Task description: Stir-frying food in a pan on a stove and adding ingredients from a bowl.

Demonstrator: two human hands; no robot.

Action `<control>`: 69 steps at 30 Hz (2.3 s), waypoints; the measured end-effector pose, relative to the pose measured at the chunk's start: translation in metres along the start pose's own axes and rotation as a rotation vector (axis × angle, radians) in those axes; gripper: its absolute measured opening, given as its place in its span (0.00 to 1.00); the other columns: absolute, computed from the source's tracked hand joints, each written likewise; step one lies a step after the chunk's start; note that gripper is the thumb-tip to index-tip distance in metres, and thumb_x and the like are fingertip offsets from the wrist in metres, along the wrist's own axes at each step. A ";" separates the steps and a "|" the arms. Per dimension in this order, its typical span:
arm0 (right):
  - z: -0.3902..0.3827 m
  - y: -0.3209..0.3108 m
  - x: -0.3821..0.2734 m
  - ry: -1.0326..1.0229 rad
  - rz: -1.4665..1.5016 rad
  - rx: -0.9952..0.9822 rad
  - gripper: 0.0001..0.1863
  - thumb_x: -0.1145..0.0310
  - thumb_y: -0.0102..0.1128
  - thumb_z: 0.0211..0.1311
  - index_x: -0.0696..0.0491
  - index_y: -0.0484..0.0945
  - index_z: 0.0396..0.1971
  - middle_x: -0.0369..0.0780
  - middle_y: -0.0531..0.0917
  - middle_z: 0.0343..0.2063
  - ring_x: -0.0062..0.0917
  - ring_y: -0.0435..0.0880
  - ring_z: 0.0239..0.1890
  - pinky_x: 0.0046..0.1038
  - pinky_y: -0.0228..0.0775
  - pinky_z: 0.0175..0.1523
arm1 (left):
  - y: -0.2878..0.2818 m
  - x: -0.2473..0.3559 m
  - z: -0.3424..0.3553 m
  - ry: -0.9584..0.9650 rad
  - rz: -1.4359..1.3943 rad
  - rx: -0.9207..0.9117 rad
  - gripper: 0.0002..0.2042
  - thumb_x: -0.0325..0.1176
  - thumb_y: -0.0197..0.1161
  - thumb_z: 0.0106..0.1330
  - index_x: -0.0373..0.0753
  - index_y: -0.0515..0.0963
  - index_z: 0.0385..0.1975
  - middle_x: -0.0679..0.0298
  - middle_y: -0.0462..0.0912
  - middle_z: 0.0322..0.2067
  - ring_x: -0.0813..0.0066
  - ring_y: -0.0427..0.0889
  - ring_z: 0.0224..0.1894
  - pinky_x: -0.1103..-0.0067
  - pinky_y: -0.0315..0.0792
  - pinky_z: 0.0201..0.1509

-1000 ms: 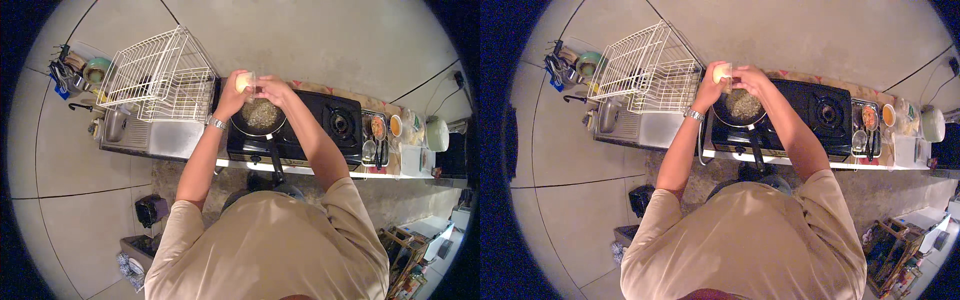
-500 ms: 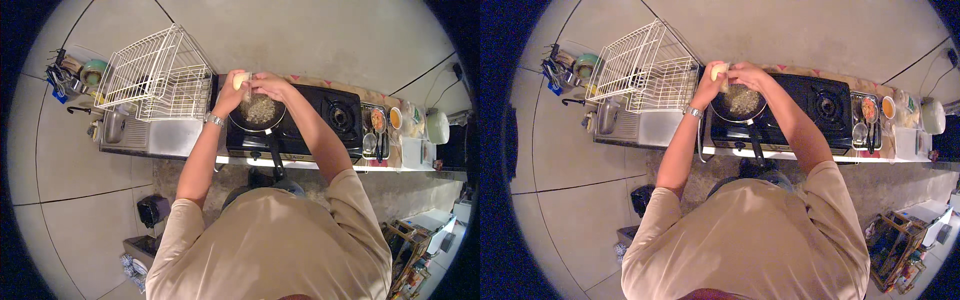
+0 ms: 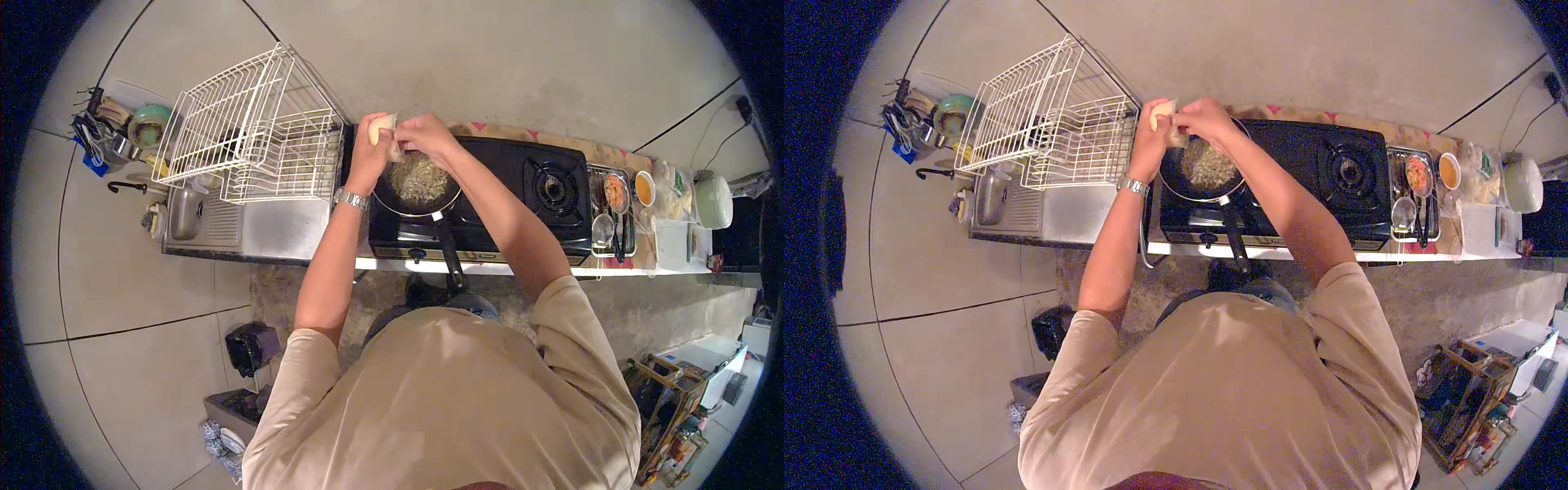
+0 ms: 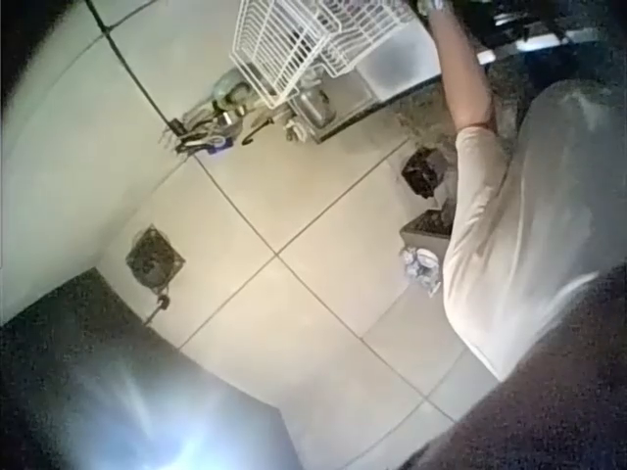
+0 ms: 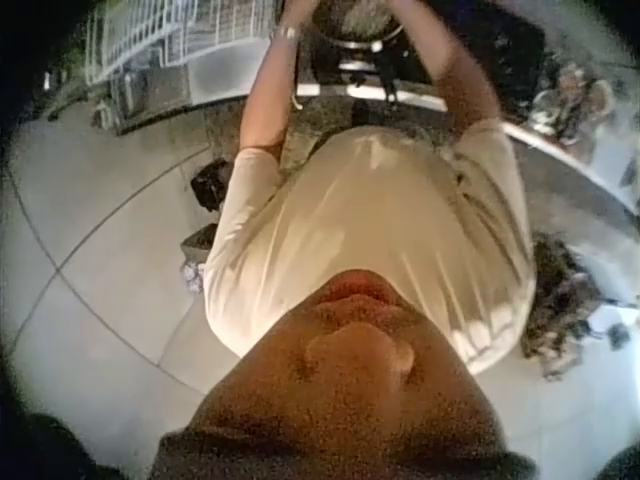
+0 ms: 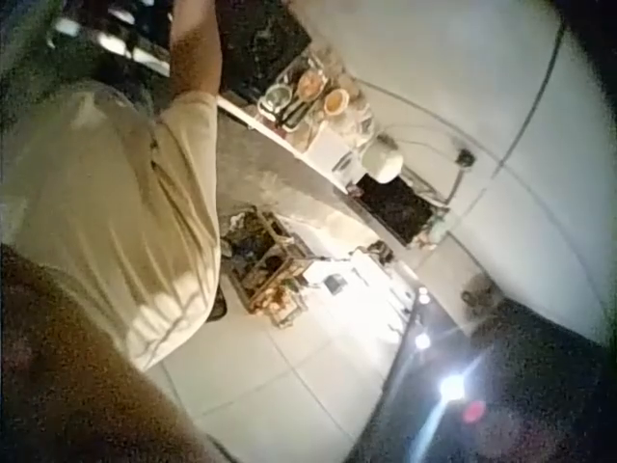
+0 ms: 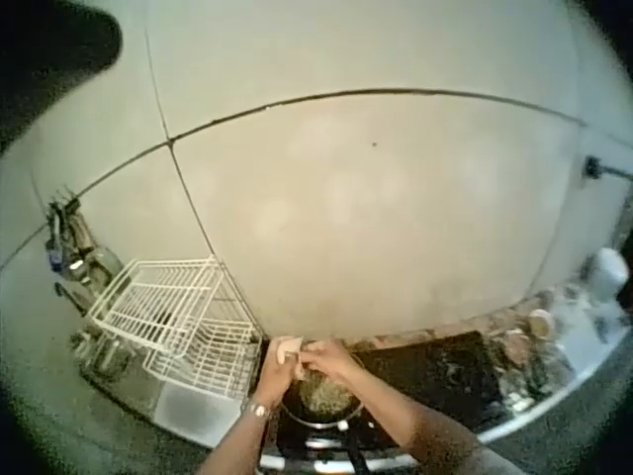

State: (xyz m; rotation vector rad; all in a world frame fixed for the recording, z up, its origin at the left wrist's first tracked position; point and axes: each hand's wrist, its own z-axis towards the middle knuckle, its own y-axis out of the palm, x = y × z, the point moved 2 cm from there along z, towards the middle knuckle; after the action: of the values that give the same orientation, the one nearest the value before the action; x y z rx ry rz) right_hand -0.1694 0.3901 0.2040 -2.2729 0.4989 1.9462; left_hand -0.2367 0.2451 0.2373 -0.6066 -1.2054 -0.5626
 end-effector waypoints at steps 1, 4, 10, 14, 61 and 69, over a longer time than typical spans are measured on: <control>-0.002 0.000 0.001 0.001 0.000 0.004 0.13 0.64 0.71 0.64 0.60 0.86 0.31 0.37 0.87 0.30 0.21 0.85 0.32 0.25 0.78 0.42 | 0.001 0.000 -0.002 -0.019 -0.025 0.000 0.27 0.57 0.57 0.74 0.38 0.70 0.58 0.62 0.77 0.48 0.73 0.76 0.50 0.76 0.73 0.56; -0.011 0.003 -0.001 -0.040 0.119 -0.003 0.13 0.64 0.72 0.63 0.61 0.85 0.32 0.39 0.87 0.30 0.21 0.85 0.31 0.26 0.79 0.41 | -0.001 0.001 -0.007 -0.073 0.003 -0.041 0.34 0.66 0.49 0.73 0.39 0.69 0.61 0.61 0.77 0.52 0.73 0.76 0.55 0.76 0.72 0.59; -0.015 -0.005 -0.015 0.068 0.060 0.038 0.12 0.67 0.70 0.64 0.64 0.85 0.33 0.40 0.87 0.29 0.24 0.86 0.31 0.26 0.82 0.40 | -0.005 -0.007 -0.003 -0.090 0.053 -0.085 0.33 0.65 0.50 0.74 0.39 0.69 0.61 0.61 0.77 0.54 0.72 0.75 0.56 0.75 0.72 0.60; -0.010 -0.014 -0.014 0.192 0.157 -0.017 0.10 0.73 0.68 0.61 0.66 0.82 0.36 0.44 0.85 0.31 0.28 0.87 0.34 0.30 0.85 0.41 | -0.002 0.005 0.004 0.074 0.219 -0.126 0.24 0.51 0.61 0.74 0.39 0.70 0.59 0.58 0.77 0.50 0.69 0.78 0.51 0.73 0.73 0.57; -0.020 0.001 -0.039 -0.022 -0.010 -0.287 0.10 0.69 0.68 0.60 0.60 0.81 0.25 0.38 0.83 0.20 0.20 0.83 0.22 0.22 0.75 0.27 | -0.003 0.003 0.011 -0.094 -0.216 -0.201 0.23 0.51 0.45 0.81 0.39 0.68 0.62 0.57 0.78 0.51 0.70 0.78 0.52 0.74 0.73 0.59; -0.021 0.006 -0.034 -0.018 0.103 -0.186 0.06 0.71 0.64 0.61 0.58 0.79 0.32 0.36 0.79 0.21 0.19 0.78 0.19 0.23 0.70 0.23 | 0.006 0.007 0.010 -0.134 -0.330 -0.159 0.30 0.59 0.49 0.76 0.37 0.67 0.61 0.58 0.80 0.48 0.71 0.81 0.49 0.75 0.77 0.55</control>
State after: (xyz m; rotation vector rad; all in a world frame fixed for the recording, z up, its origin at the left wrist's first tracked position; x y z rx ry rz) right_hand -0.1556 0.3838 0.2414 -2.3804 0.4597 2.1433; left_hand -0.2376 0.2564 0.2460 -0.5897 -1.4075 -0.9142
